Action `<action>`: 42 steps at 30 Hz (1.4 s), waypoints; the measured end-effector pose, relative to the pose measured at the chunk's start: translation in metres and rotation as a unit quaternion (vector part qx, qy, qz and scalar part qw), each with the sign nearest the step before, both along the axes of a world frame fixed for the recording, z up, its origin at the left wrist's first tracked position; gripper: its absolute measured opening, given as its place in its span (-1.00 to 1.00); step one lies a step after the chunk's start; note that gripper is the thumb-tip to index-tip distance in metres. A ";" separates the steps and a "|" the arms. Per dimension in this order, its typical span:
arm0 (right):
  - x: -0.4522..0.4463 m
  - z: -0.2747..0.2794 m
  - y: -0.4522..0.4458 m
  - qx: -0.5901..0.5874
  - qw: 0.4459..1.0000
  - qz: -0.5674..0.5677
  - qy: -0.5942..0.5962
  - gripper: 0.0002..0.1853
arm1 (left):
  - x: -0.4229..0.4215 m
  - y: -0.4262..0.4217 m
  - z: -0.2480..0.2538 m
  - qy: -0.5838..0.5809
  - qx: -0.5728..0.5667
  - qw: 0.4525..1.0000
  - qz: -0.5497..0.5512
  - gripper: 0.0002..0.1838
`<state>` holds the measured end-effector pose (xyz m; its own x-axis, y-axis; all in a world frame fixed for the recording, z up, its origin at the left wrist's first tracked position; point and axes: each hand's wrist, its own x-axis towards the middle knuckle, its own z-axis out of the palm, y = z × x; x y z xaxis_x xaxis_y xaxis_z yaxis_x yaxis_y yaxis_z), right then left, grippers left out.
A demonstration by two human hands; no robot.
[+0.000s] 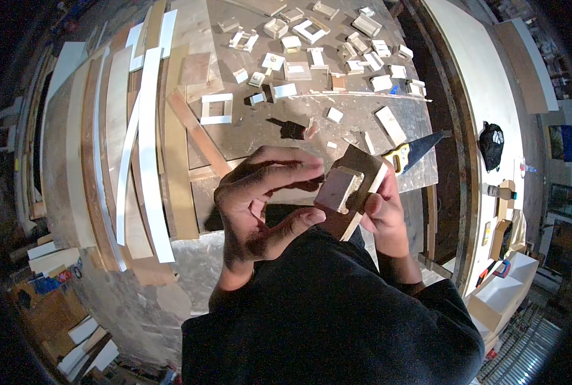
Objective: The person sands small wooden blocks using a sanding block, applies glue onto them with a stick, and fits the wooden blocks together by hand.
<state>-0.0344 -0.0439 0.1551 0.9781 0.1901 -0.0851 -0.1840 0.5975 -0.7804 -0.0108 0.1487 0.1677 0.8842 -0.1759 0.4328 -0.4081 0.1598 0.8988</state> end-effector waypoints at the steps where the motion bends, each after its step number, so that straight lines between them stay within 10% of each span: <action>1: -0.002 0.000 0.000 -0.015 1.000 -0.007 0.012 -0.29 | -0.001 0.000 0.002 0.041 -0.003 0.999 0.017 -0.58; 33: 0.003 0.001 -0.011 -0.071 0.996 -0.011 -0.045 -0.19 | -0.001 -0.015 0.012 -0.046 0.096 0.993 0.043 -0.59; 42: 0.006 0.004 -0.002 -0.046 0.997 -0.061 -0.008 -0.16 | -0.008 -0.020 0.013 -0.010 0.110 0.992 0.060 -0.19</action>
